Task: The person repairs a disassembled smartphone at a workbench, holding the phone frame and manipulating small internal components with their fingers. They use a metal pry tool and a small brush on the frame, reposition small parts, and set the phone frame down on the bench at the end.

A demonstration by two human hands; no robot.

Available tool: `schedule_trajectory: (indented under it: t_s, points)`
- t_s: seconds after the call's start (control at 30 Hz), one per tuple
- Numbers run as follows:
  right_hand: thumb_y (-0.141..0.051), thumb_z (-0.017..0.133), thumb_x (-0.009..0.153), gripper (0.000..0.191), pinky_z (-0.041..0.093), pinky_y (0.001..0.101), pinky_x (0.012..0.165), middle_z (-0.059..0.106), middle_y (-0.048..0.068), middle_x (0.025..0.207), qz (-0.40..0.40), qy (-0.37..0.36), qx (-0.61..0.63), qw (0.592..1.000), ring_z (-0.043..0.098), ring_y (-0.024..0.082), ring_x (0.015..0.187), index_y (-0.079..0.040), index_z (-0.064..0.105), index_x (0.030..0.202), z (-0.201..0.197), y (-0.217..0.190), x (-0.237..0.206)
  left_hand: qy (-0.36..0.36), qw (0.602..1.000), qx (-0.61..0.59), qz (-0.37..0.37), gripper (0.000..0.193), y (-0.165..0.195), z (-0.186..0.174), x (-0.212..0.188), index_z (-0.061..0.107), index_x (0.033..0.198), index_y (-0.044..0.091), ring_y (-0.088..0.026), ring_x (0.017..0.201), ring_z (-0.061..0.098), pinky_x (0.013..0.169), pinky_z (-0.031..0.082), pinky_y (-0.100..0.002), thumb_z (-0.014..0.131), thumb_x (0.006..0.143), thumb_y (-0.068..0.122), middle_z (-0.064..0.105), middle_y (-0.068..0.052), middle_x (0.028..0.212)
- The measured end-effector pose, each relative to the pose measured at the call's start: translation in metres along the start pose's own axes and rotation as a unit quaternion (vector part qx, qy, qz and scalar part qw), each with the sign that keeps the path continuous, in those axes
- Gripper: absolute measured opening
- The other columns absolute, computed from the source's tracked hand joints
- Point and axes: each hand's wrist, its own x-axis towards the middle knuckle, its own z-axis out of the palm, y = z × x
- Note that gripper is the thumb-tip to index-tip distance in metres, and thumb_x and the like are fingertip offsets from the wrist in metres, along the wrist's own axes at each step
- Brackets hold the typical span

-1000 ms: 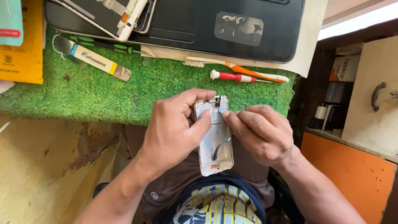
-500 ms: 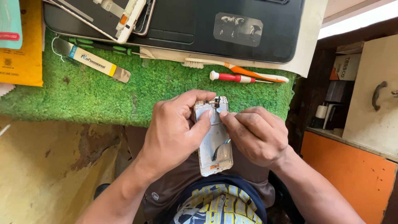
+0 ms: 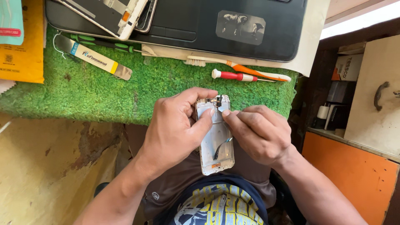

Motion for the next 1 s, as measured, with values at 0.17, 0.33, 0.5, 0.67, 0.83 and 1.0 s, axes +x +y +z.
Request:
schedule_trajectory:
  t_s: [0.17, 0.33, 0.5, 0.67, 0.83, 1.0]
  points:
    - [-0.002, 0.075, 0.074, 0.036, 0.058, 0.0333, 0.066, 0.064, 0.009, 0.088, -0.034, -0.027, -0.023, 0.999, 0.069, 0.022, 0.079, 0.009, 0.074, 0.109, -0.004, 0.002, 0.003, 0.007, 0.999, 0.021, 0.033, 0.029, 0.000, 0.000, 0.002, 0.072, 0.115, -0.001, -0.002, 0.057, 0.057, 0.049, 0.047, -0.024, 0.071, 0.087, 0.006, 0.072, -0.004, 0.072]
    - [-0.003, 0.074, 0.075, 0.037, 0.057, 0.0327, 0.065, 0.065, 0.008, 0.087, -0.027, -0.036, -0.024, 0.999, 0.069, 0.022, 0.078, 0.009, 0.074, 0.110, -0.006, -0.001, 0.005, 0.010, 0.999, 0.032, 0.034, 0.027, 0.002, 0.000, 0.001, 0.072, 0.113, 0.000, -0.003, 0.055, 0.056, 0.048, 0.045, -0.025, 0.071, 0.087, 0.007, 0.071, -0.005, 0.071]
    - [0.003, 0.076, 0.076, 0.035, 0.057, 0.0325, 0.064, 0.064, 0.008, 0.086, -0.008, -0.034, -0.017, 0.999, 0.068, 0.021, 0.077, 0.009, 0.074, 0.110, -0.004, -0.004, 0.006, 0.008, 0.999, 0.033, 0.038, 0.028, 0.003, -0.002, 0.000, 0.072, 0.114, 0.000, -0.003, 0.055, 0.057, 0.048, 0.045, -0.025, 0.070, 0.086, 0.007, 0.070, -0.005, 0.070]
    - [0.007, 0.081, 0.081, 0.026, 0.054, 0.0322, 0.062, 0.066, 0.008, 0.084, 0.043, -0.012, -0.014, 0.999, 0.066, 0.021, 0.071, 0.004, 0.075, 0.106, 0.001, -0.007, 0.007, 0.008, 0.998, 0.039, 0.039, 0.029, 0.002, -0.002, 0.001, 0.072, 0.114, 0.000, -0.004, 0.054, 0.055, 0.048, 0.044, -0.026, 0.070, 0.086, 0.007, 0.069, -0.005, 0.069]
    - [0.004, 0.084, 0.082, 0.021, 0.050, 0.0324, 0.057, 0.061, 0.007, 0.077, 0.146, 0.006, 0.046, 0.988, 0.064, 0.019, 0.067, -0.002, 0.077, 0.101, 0.004, -0.005, 0.007, -0.007, 1.000, 0.007, 0.015, 0.029, 0.001, -0.004, 0.003, 0.071, 0.115, -0.001, -0.001, 0.057, 0.057, 0.049, 0.047, -0.024, 0.070, 0.087, 0.007, 0.070, -0.004, 0.069]
    - [0.002, 0.084, 0.083, 0.019, 0.048, 0.0303, 0.055, 0.062, 0.006, 0.078, 0.188, 0.012, 0.052, 0.981, 0.063, 0.017, 0.064, -0.006, 0.077, 0.099, 0.005, -0.004, 0.005, -0.009, 1.000, 0.005, 0.010, 0.030, 0.000, -0.003, 0.005, 0.071, 0.116, -0.001, -0.001, 0.057, 0.058, 0.049, 0.047, -0.024, 0.070, 0.087, 0.006, 0.071, -0.003, 0.069]
